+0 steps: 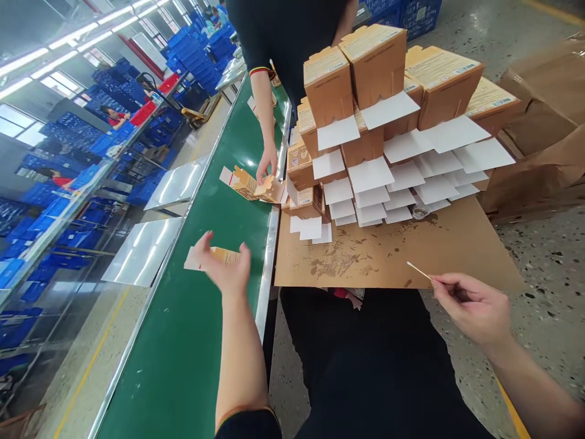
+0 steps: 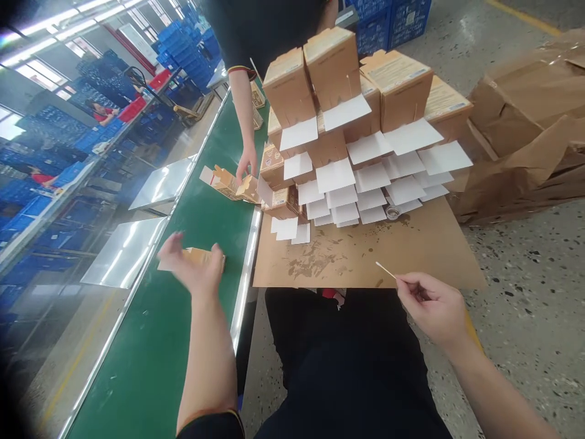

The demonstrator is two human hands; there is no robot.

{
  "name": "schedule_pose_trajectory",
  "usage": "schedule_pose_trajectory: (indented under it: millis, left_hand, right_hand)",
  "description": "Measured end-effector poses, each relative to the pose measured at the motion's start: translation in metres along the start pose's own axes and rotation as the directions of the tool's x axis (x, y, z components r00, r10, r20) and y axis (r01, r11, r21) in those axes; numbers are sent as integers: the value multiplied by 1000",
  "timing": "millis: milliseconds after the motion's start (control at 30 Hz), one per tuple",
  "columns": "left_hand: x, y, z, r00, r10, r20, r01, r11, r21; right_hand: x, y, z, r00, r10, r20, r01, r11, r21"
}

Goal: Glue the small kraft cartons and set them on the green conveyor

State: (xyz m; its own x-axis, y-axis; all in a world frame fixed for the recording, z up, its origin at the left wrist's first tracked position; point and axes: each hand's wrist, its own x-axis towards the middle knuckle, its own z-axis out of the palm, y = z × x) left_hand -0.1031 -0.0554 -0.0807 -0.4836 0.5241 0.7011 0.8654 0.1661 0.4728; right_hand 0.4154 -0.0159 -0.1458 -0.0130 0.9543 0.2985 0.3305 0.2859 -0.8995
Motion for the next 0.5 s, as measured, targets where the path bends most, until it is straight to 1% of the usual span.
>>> schedule_pose_trajectory:
  millis: [67,133,167,233,300,367,433,500]
  left_hand:
    - [31,9,45,988,56,146,-50,998,-39]
    - [56,9,88,968,31,247,-25,999,-28]
    - [64,6,106,957,2,291,0,1000,-8]
    - [75,1,134,926,-40,376,31,999,29]
    - [79,-2,151,893,-16,449,7,1000,21]
    - [82,-1,161,878,31,477,-32,999,-5]
    - [84,4,166,885,31,464,-33,999,-4]
    - [86,9,167,901,-5,435,7,1000,-4]
  right_hand:
    - [3,-4,3,1000,2,11,-2,1000,-5]
    - [4,-9,6,1000,-9,7,8,1000,6]
    - [4,-11,6,1000,-16,3,15,1000,15]
    - [2,-13,6,999,-29,-17,29,999,35]
    - [-1,-15,5,999,-27,-33,29,998,54]
    - [-3,-15,4,999,-12,-41,14,997,70]
    - [-4,-17,3,999,4,-44,-1,997,78]
    - [-4,-19,3,999,11,-53,-6,997,83]
